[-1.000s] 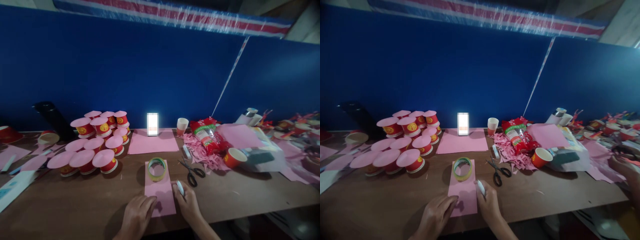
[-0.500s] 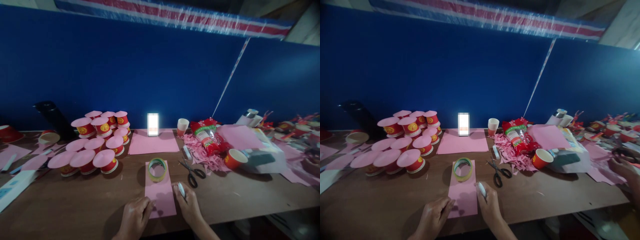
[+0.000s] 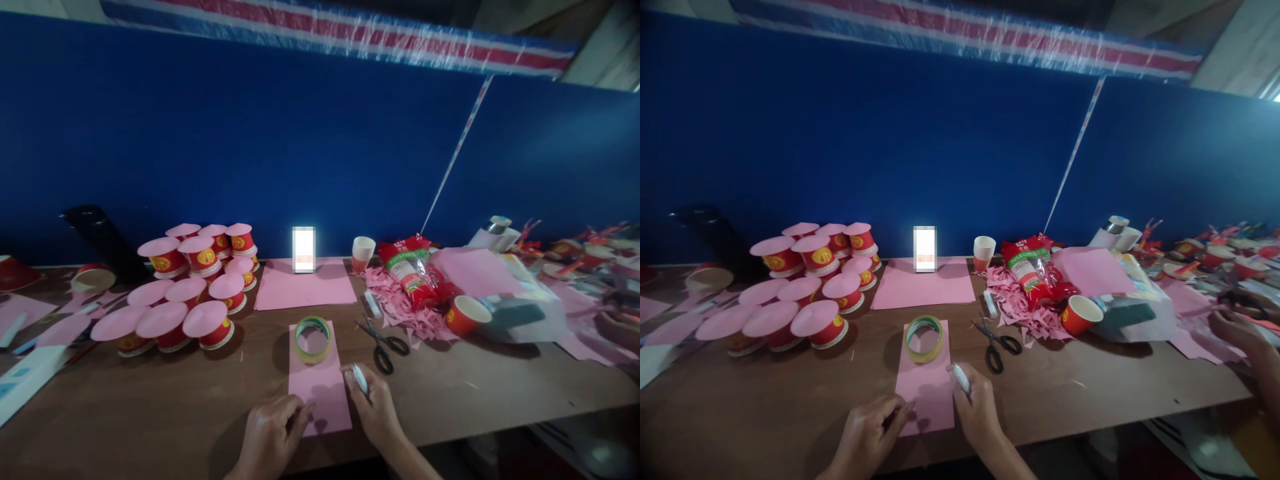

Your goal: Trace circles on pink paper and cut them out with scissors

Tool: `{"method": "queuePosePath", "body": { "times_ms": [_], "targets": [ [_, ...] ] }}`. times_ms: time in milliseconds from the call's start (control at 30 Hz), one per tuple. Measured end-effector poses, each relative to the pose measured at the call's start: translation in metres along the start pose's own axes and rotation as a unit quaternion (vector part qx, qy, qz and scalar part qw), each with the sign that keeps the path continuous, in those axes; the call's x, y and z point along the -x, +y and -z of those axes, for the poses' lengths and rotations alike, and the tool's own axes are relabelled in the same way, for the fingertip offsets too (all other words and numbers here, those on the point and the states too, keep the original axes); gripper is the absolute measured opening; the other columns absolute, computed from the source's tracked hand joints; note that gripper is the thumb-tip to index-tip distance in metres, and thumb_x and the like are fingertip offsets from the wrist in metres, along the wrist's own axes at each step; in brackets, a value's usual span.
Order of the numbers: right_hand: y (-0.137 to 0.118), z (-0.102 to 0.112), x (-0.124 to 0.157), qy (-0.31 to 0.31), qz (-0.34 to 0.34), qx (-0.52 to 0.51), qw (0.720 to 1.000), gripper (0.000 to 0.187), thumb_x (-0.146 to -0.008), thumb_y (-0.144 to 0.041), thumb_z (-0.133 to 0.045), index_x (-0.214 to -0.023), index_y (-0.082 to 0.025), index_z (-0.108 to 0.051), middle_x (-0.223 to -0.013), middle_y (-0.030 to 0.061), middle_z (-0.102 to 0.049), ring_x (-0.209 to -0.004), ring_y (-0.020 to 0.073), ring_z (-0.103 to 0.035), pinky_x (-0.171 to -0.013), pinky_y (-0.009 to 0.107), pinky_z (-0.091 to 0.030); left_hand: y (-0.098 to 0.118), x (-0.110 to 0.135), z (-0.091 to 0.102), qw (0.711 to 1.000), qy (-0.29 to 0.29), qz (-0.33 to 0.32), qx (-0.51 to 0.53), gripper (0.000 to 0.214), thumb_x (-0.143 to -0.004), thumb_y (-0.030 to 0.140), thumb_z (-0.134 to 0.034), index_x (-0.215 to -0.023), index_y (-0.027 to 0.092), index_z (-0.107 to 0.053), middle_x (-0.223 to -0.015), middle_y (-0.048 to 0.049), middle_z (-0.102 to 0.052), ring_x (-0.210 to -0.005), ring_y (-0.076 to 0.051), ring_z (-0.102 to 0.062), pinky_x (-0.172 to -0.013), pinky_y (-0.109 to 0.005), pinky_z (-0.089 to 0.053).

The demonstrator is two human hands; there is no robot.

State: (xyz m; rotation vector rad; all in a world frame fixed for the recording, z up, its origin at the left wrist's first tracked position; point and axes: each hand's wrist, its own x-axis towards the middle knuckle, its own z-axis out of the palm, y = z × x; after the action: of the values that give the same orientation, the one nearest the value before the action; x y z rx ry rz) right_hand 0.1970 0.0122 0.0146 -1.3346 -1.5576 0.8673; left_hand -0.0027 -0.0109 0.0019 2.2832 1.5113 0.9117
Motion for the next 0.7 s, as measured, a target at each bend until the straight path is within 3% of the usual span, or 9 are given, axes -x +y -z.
{"method": "queuePosePath", "body": {
  "times_ms": [400,600,700],
  "targets": [
    [0.001,0.001,0.000,-0.006,0.010,0.004,1.000,0.034,-0.085,-0.039,-0.042,-0.083,-0.013,-0.063,-0.065,0.0026,-0.060,-0.064,0.0162,-0.054,-0.059,0.021,-0.042,0.003,-0.003,0.001,0.999,0.010,-0.032,-0.014,0.020,-0.081,0.025,-0.049,-0.064,0.019,-0.055,-0.055,0.0016,-0.054,-0.052,-0.009,-0.051,-0.053,-0.019,-0.035],
    [0.004,0.002,-0.001,-0.014,0.016,0.009,1.000,0.029,-0.085,-0.033,-0.043,-0.094,-0.014,-0.063,-0.074,0.0042,-0.063,-0.069,0.0177,-0.057,-0.063,0.022,-0.042,0.010,-0.032,0.012,0.989,0.070,-0.106,-0.076,0.014,-0.080,0.026,-0.051,-0.089,0.021,-0.060,-0.074,-0.0033,-0.062,-0.068,-0.015,-0.056,-0.064,-0.025,-0.041],
    [0.006,0.001,0.000,-0.015,0.014,0.013,1.000,0.030,-0.086,-0.033,-0.043,-0.096,-0.014,-0.062,-0.073,0.0042,-0.062,-0.067,0.0176,-0.056,-0.062,0.022,-0.043,0.009,-0.047,0.010,0.987,0.064,-0.099,-0.113,0.020,-0.082,0.027,-0.048,-0.098,0.022,-0.058,-0.090,-0.0049,-0.063,-0.075,-0.016,-0.058,-0.066,-0.026,-0.043]
  ]
}}
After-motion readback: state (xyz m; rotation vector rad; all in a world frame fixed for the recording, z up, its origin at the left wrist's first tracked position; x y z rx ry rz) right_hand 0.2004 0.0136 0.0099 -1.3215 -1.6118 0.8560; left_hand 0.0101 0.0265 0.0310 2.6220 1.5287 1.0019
